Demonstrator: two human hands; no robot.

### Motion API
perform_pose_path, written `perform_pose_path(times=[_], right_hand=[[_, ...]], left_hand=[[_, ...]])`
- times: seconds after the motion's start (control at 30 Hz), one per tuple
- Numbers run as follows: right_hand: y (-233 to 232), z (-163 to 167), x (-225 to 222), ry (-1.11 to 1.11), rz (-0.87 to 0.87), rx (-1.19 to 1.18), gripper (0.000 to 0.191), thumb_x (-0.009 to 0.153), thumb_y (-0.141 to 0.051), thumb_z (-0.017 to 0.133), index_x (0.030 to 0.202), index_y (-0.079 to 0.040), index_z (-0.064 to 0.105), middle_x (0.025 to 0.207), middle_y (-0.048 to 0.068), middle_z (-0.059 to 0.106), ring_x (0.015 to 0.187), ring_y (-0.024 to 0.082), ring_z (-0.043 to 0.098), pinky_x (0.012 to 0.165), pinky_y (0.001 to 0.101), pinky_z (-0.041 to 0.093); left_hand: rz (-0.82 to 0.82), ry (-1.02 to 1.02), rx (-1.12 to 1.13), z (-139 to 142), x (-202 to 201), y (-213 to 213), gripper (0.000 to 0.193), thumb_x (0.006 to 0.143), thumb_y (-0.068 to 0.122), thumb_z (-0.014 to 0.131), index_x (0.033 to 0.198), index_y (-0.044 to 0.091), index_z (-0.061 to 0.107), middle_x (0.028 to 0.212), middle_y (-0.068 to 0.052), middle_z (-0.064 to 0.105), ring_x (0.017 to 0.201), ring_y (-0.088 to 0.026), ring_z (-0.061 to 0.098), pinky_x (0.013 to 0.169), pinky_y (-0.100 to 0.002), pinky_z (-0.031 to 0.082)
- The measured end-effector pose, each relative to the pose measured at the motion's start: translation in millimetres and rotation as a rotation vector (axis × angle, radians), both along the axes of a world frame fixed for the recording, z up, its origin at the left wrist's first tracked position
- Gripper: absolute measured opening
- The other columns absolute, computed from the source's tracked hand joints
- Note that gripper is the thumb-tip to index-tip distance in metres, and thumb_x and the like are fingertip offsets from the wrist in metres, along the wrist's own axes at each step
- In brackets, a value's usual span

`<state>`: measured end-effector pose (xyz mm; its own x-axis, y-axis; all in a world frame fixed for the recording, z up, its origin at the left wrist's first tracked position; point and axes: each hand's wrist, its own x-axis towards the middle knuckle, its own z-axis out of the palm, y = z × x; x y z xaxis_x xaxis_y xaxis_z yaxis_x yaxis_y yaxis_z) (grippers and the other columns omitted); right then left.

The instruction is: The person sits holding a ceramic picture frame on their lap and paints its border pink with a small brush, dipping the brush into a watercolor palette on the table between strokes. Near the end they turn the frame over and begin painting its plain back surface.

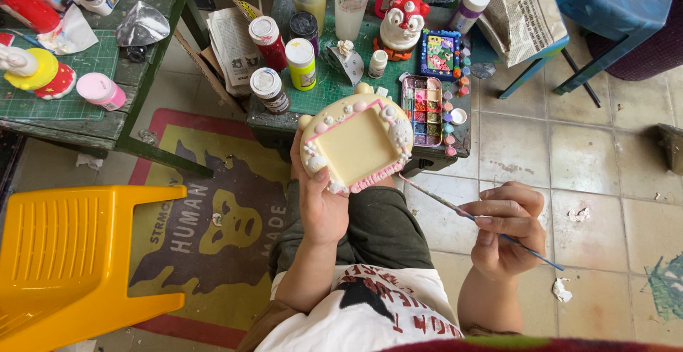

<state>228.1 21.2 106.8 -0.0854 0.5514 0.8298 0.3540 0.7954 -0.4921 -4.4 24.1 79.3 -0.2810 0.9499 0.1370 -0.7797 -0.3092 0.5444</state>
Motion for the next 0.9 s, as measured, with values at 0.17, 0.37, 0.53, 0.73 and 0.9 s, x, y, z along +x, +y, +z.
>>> perform_pose_path(times=[0.17, 0.37, 0.53, 0.73, 0.9], right_hand=[[1.4, 0.6, -3.6, -0.023, 0.031, -0.009, 0.010, 0.102, -0.017, 0.060, 0.095, -0.011, 0.054, 0.083, 0.009, 0.074, 0.095, 0.019, 0.054, 0.087, 0.0316, 0.048], [2.9, 3.0, -5.2, -0.030, -0.027, 0.003, 0.008, 0.101, -0.013, 0.060, 0.095, -0.009, 0.056, 0.084, 0.010, 0.073, 0.096, 0.020, 0.054, 0.086, 0.0318, 0.049], [-0.7, -3.0, -5.5, -0.064, -0.028, 0.015, 0.010, 0.102, -0.013, 0.060, 0.095, -0.008, 0.055, 0.084, 0.012, 0.074, 0.095, 0.022, 0.057, 0.086, 0.0340, 0.049], [5.6, -16.3, 3.3, 0.170, -0.023, 0.051, 0.016, 0.105, -0.021, 0.061, 0.100, -0.007, 0.054, 0.083, 0.014, 0.070, 0.092, 0.019, 0.056, 0.079, 0.0293, 0.052], [-3.2, -23.7, 3.0, 0.297, 0.087, -0.093, 0.015, 0.106, -0.017, 0.061, 0.103, -0.003, 0.053, 0.088, 0.015, 0.068, 0.093, 0.019, 0.058, 0.066, 0.0266, 0.058]], left_hand=[[0.011, 0.008, -0.006, -1.3, 0.8, -0.3, 0.083, 0.096, 0.023, 0.061, 0.165, 0.012, 0.017, 0.160, -0.011, 0.036, 0.150, -0.028, 0.039, 0.120, -0.046, 0.041], [0.005, 0.014, 0.000, -2.4, 1.3, -0.7, 0.082, 0.097, 0.022, 0.059, 0.166, 0.013, 0.016, 0.161, -0.010, 0.035, 0.151, -0.027, 0.038, 0.121, -0.046, 0.041], [-0.022, -0.011, -0.002, -3.1, 1.3, -1.9, 0.079, 0.099, 0.021, 0.059, 0.166, 0.014, 0.018, 0.161, -0.011, 0.037, 0.148, -0.027, 0.041, 0.117, -0.043, 0.045], [-0.114, -0.083, -0.055, -2.8, 0.1, 2.7, 0.067, 0.104, 0.023, 0.051, 0.163, 0.017, 0.021, 0.156, -0.013, 0.042, 0.137, -0.028, 0.053, 0.099, -0.046, 0.058], [-0.151, -0.141, -0.082, -8.7, 1.7, 3.7, 0.060, 0.106, 0.023, 0.048, 0.161, 0.019, 0.025, 0.155, -0.012, 0.044, 0.136, -0.027, 0.055, 0.099, -0.045, 0.059]])
